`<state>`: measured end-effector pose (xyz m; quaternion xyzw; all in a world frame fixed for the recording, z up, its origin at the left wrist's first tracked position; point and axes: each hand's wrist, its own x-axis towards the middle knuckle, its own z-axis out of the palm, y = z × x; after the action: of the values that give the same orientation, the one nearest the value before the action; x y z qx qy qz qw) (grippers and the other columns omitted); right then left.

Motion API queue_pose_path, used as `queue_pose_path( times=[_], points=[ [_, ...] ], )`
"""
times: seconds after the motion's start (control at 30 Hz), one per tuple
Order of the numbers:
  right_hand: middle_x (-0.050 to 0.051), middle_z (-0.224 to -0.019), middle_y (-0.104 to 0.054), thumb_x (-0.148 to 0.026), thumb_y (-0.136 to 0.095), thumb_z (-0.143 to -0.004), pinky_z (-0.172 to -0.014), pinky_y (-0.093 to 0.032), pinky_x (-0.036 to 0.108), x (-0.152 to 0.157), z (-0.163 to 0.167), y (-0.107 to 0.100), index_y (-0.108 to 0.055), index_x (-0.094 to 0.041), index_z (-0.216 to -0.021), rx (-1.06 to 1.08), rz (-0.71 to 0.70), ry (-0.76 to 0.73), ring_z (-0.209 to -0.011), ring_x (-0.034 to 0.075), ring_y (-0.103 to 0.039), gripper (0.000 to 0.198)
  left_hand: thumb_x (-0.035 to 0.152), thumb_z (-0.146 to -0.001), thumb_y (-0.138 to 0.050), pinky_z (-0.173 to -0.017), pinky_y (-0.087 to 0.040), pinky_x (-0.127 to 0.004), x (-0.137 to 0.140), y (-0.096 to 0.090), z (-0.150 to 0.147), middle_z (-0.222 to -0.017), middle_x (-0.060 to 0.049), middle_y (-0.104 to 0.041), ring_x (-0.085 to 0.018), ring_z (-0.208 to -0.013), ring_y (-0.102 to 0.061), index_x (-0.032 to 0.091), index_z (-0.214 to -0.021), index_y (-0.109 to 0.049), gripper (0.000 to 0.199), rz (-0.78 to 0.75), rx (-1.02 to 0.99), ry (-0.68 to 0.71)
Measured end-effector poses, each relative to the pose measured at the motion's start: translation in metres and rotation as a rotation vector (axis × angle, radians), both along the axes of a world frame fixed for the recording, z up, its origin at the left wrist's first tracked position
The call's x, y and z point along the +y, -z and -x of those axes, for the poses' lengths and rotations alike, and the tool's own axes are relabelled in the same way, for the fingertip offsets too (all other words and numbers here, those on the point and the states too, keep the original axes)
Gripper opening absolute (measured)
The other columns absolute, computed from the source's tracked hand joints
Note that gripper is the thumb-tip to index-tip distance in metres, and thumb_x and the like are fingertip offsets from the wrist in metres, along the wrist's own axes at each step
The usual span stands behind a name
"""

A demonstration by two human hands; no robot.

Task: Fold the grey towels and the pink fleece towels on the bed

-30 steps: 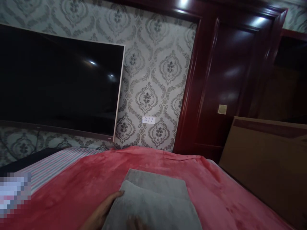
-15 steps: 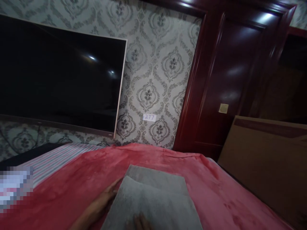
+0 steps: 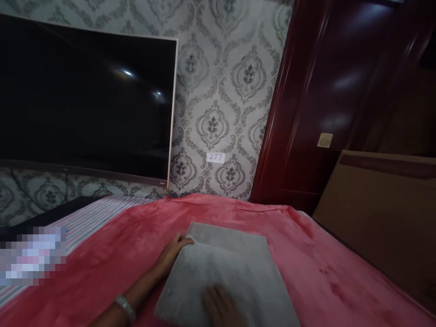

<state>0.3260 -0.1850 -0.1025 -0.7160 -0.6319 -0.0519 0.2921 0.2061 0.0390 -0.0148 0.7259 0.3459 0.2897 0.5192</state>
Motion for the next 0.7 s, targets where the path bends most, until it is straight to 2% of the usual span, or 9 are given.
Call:
queue_pose_path(
  times=[0.1, 0.17, 0.23, 0.37, 0.47, 0.53, 0.6, 0.63, 0.7],
  points=[
    [0.002, -0.128, -0.068, -0.004, -0.056, -0.066, -0.096, -0.059, 0.047, -0.020, -0.018, -0.028, -0.071, -0.036, -0.127, 0.100, 0.111, -0.090, -0.117, 0.035, -0.066, 0.071, 0.049, -0.067, -0.071, -0.108, -0.041, -0.045, 0.005, -0.008, -0.003, -0.124, -0.011, -0.066, -0.035, -0.123, -0.054, 0.022, -0.096, -0.071, 0.040, -0.221, -0.046, 0.034],
    [0.006, -0.128, -0.070, -0.006, -0.051, -0.064, -0.100, -0.056, 0.048, -0.033, -0.028, -0.066, -0.071, -0.025, -0.129, 0.218, 0.024, -0.025, -0.116, 0.034, -0.067, 0.071, 0.041, -0.062, -0.073, -0.115, -0.033, -0.044, 0.005, -0.022, -0.008, -0.131, -0.012, -0.063, -0.035, -0.133, -0.047, 0.023, -0.089, -0.073, 0.032, -0.398, -0.093, 0.118],
    [0.007, -0.123, -0.073, -0.010, -0.049, -0.065, -0.104, -0.053, 0.048, -0.043, -0.036, -0.115, -0.074, -0.021, -0.121, 0.344, -0.120, -0.002, -0.115, 0.032, -0.067, 0.063, 0.038, -0.067, -0.068, -0.117, -0.030, -0.046, 0.001, -0.045, -0.015, -0.129, -0.012, -0.065, -0.034, -0.131, -0.048, 0.023, -0.090, -0.072, 0.027, -0.496, -0.136, 0.139],
    [0.006, -0.087, -0.076, -0.030, -0.060, -0.079, -0.084, -0.055, 0.042, -0.061, -0.060, -0.219, -0.076, -0.019, -0.088, 0.505, -0.289, -0.001, -0.081, 0.025, -0.068, 0.022, 0.035, -0.081, -0.054, -0.105, -0.043, -0.044, -0.016, -0.119, -0.034, -0.115, -0.010, -0.068, -0.028, -0.112, -0.057, 0.017, -0.102, -0.067, 0.030, -0.598, -0.224, 0.064],
    [0.003, -0.083, -0.073, -0.031, -0.072, -0.074, -0.076, -0.052, 0.038, -0.074, -0.088, -0.277, -0.075, -0.017, -0.092, 0.716, -0.310, 0.086, -0.077, 0.022, -0.067, 0.023, 0.040, -0.088, -0.052, -0.089, -0.047, -0.037, -0.026, -0.191, -0.045, -0.089, -0.004, -0.065, -0.022, -0.091, -0.057, 0.014, -0.092, -0.064, 0.029, -0.813, -0.146, 0.098],
    [0.005, -0.085, -0.073, -0.029, -0.071, -0.078, -0.073, -0.052, 0.038, -0.078, -0.110, -0.297, -0.073, -0.013, -0.101, 0.916, -0.269, 0.102, -0.075, 0.021, -0.068, 0.028, 0.041, -0.090, -0.055, -0.086, -0.046, -0.034, -0.024, -0.235, -0.055, -0.083, -0.002, -0.061, -0.019, -0.087, -0.056, 0.012, -0.090, -0.064, 0.031, -0.915, -0.069, 0.143],
    [0.009, -0.088, -0.074, -0.027, -0.068, -0.082, -0.071, -0.053, 0.038, -0.074, -0.133, -0.300, -0.071, -0.010, -0.105, 1.085, -0.229, 0.089, -0.073, 0.020, -0.069, 0.028, 0.042, -0.091, -0.057, -0.085, -0.045, -0.033, -0.016, -0.263, -0.073, -0.081, -0.001, -0.059, -0.018, -0.086, -0.057, 0.010, -0.086, -0.065, 0.033, -0.931, 0.045, 0.224],
    [0.010, -0.089, -0.074, -0.025, -0.068, -0.083, -0.071, -0.054, 0.038, -0.070, -0.144, -0.294, -0.071, -0.009, -0.104, 1.144, -0.214, 0.085, -0.072, 0.019, -0.069, 0.027, 0.042, -0.092, -0.058, -0.085, -0.045, -0.032, -0.010, -0.268, -0.084, -0.081, -0.001, -0.059, -0.018, -0.087, -0.059, 0.009, -0.085, -0.066, 0.034, -0.905, 0.111, 0.278],
    [0.011, -0.084, -0.074, -0.022, -0.069, -0.081, -0.067, -0.055, 0.036, -0.057, -0.161, -0.268, -0.071, -0.008, -0.096, 1.173, -0.266, 0.102, -0.065, 0.018, -0.068, 0.021, 0.040, -0.092, -0.061, -0.085, -0.046, -0.033, -0.001, -0.258, -0.110, -0.082, -0.002, -0.061, -0.020, -0.090, -0.061, 0.006, -0.087, -0.067, 0.035, -0.806, 0.225, 0.363]
  ],
)
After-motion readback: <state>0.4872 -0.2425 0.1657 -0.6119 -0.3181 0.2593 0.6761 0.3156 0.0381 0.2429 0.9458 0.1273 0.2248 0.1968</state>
